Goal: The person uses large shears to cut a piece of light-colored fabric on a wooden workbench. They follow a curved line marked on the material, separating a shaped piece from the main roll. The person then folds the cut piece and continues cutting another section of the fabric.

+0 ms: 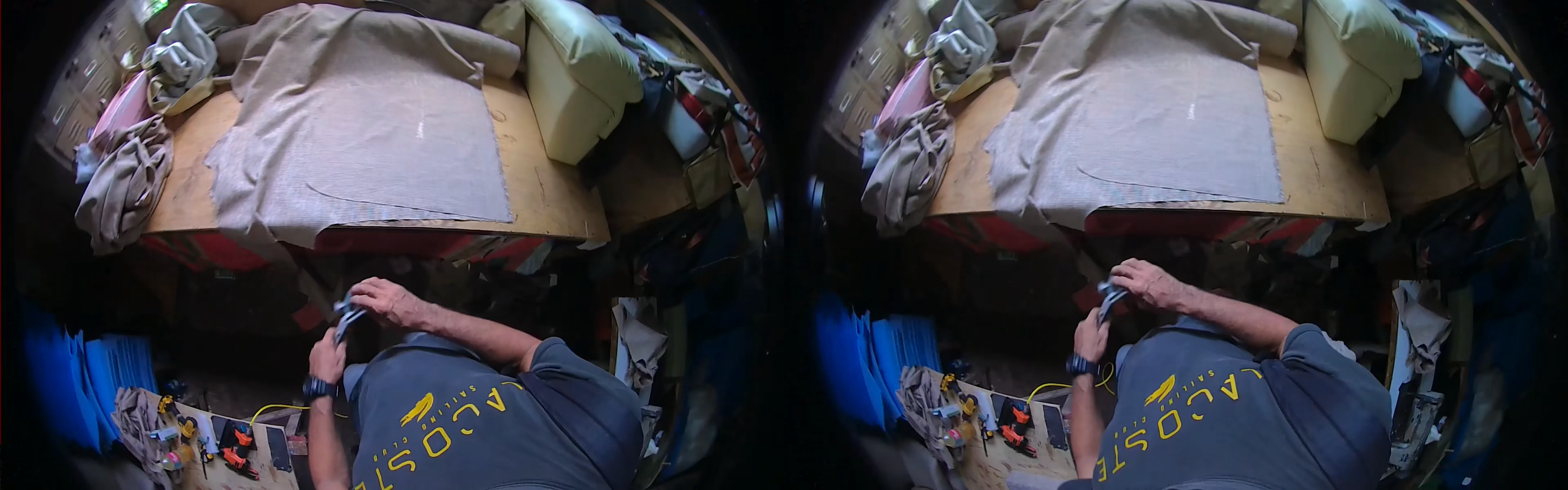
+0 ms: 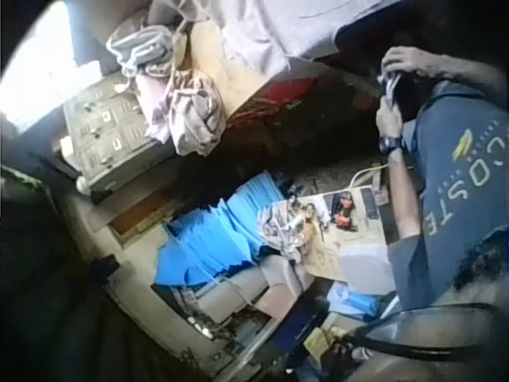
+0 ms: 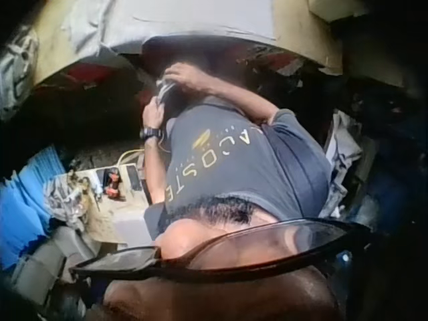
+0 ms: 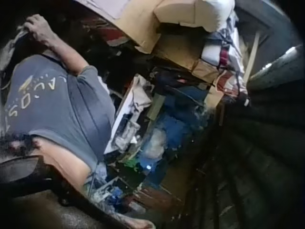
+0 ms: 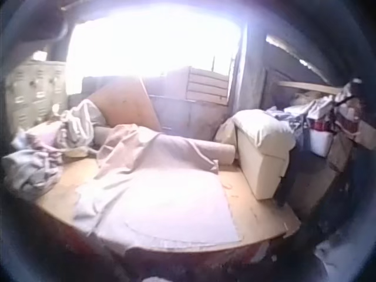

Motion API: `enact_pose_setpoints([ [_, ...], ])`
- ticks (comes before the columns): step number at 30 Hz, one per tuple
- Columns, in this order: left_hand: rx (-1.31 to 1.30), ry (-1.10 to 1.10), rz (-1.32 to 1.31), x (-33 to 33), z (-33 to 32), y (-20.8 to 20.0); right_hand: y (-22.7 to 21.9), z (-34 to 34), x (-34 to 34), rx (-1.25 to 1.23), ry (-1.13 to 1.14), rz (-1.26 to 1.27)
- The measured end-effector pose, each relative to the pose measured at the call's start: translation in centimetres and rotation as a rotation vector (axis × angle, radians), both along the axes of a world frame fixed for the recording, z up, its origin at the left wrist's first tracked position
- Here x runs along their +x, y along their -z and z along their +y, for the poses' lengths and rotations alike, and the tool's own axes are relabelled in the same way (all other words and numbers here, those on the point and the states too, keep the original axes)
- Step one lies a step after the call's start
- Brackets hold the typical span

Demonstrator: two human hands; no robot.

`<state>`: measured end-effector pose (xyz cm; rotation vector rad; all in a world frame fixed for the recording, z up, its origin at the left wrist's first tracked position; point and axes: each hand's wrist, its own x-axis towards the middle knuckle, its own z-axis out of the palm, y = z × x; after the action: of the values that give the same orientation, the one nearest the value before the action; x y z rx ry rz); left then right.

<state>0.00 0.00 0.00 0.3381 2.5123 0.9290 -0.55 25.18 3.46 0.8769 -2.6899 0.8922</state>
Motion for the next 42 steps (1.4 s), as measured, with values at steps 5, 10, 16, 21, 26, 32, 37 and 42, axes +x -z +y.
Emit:
enact_pose_setpoints([
  [5,-0.078,0.443,0.146,-5.6,13.0,-5.8,-0.2,13.0,3.6,0.078,0.035,-0.14],
  [10,-0.194,0.713,0.198,-9.8,20.9,-7.8,-1.0,18.1,4.7,-0.076,0.26,-0.075],
  [16,-0.249,0.917,0.265,-14.2,25.8,-10.5,-1.1,21.2,2.5,0.065,0.329,-0.163],
  [21,-0.297,0.972,0.298,-19.3,27.1,-9.9,-0.7,21.4,-0.8,0.114,0.393,-0.317],
  [26,0.015,0.869,0.799,-22.3,28.8,-12.6,-1.9,20.1,-4.1,-0.027,0.69,-0.5],
  [32,0.651,-0.053,0.125,-19.9,28.2,-6.8,-1.0,17.6,-6.9,-0.1,0.938,-0.372],
  [37,0.945,-0.145,-0.477,-20.7,31.1,-1.4,-1.3,16.0,-8.4,-0.055,0.885,-0.315],
  [42,0.819,-0.15,-0.356,-23.4,30.9,-2.3,-5.0,17.9,-10.4,0.001,0.777,0.018],
])
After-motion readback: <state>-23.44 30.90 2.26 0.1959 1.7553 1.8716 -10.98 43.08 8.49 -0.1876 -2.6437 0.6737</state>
